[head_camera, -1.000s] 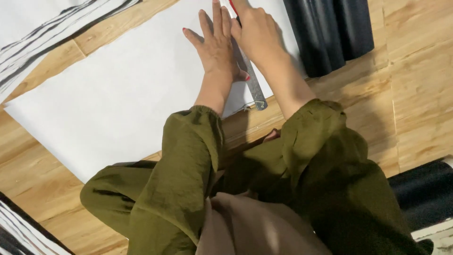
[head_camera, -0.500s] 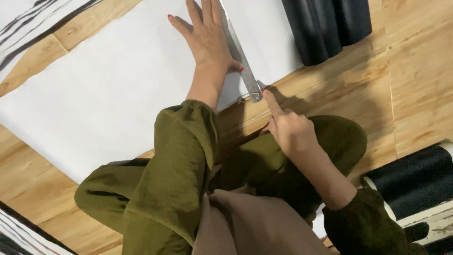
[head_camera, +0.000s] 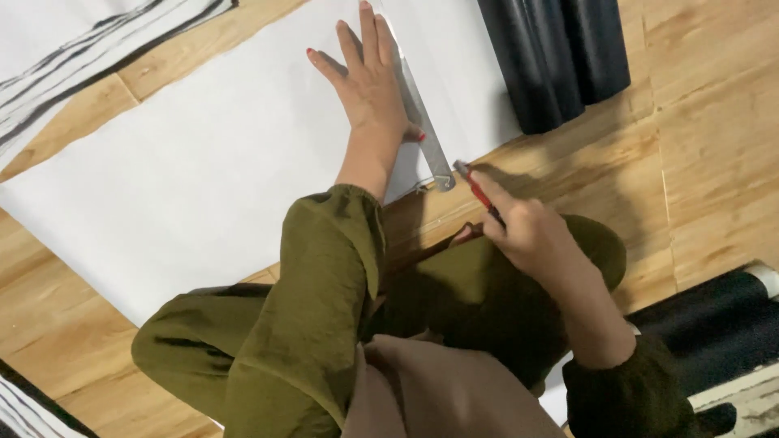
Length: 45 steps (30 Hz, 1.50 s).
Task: The person sits on the floor and uses a metal ruler and a red utility knife to cut a large white sheet of paper. They align the ruler on the paper and slice along the edge to separate a strip, then move the cut piece aside.
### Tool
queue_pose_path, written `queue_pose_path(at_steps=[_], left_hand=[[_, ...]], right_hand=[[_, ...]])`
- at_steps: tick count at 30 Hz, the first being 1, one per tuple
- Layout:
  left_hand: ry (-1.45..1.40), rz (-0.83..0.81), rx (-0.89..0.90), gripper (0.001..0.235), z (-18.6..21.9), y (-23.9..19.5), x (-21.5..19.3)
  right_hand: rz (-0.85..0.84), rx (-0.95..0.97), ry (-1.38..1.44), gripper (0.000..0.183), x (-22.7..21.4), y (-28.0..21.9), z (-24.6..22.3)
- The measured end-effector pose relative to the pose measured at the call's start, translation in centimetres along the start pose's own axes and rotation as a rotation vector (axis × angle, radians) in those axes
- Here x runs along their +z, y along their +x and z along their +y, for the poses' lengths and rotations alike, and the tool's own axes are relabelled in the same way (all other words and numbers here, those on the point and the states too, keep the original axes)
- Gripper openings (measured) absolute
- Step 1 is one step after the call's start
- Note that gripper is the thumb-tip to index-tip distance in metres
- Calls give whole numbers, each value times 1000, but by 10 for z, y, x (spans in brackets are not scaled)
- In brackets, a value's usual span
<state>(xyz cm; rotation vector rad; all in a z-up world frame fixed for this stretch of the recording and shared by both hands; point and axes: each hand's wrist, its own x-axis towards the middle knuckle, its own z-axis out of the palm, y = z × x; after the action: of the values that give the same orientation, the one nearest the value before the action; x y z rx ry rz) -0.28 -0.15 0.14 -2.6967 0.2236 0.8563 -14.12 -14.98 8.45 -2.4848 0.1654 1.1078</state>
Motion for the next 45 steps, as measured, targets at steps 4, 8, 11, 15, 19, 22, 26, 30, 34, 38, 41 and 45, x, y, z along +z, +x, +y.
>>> queue_pose_path(at_steps=[4,8,11,15,19,22,26,30,34,38,41,45], left_hand=[[-4,-38,20,145,-1,-2,-3],[6,-34,-3,143,0,4,0],[20,-42,-2,142,1,5,3],[34,-3,-29,136,6,10,12],[34,17,-27,127,6,11,15],[30,11,-20,121,5,10,11],[13,10,-17,130,4,8,11],[1,24,-15,127,5,12,16],[5,-26,22,137,1,7,9],[3,-28,38,144,0,8,9],[0,-33,43,143,1,7,6],[-13,65,-17,137,7,13,19]], right_hand=[[336,-251,-198,57,-19,41,-7],[402,-331,37,51,-33,115,-46],[474,-343,9,53,-25,148,-59],[499,-373,35,51,-22,157,-68],[531,-421,61,51,-20,155,-68],[510,-403,84,48,-24,155,-70],[532,-396,74,49,-18,163,-68],[561,-434,75,48,-16,165,-68],[496,-401,70,53,-26,160,-72],[439,-321,16,52,-31,163,-75],[407,-269,-30,52,-32,157,-77],[376,-218,-128,53,-23,147,-72]])
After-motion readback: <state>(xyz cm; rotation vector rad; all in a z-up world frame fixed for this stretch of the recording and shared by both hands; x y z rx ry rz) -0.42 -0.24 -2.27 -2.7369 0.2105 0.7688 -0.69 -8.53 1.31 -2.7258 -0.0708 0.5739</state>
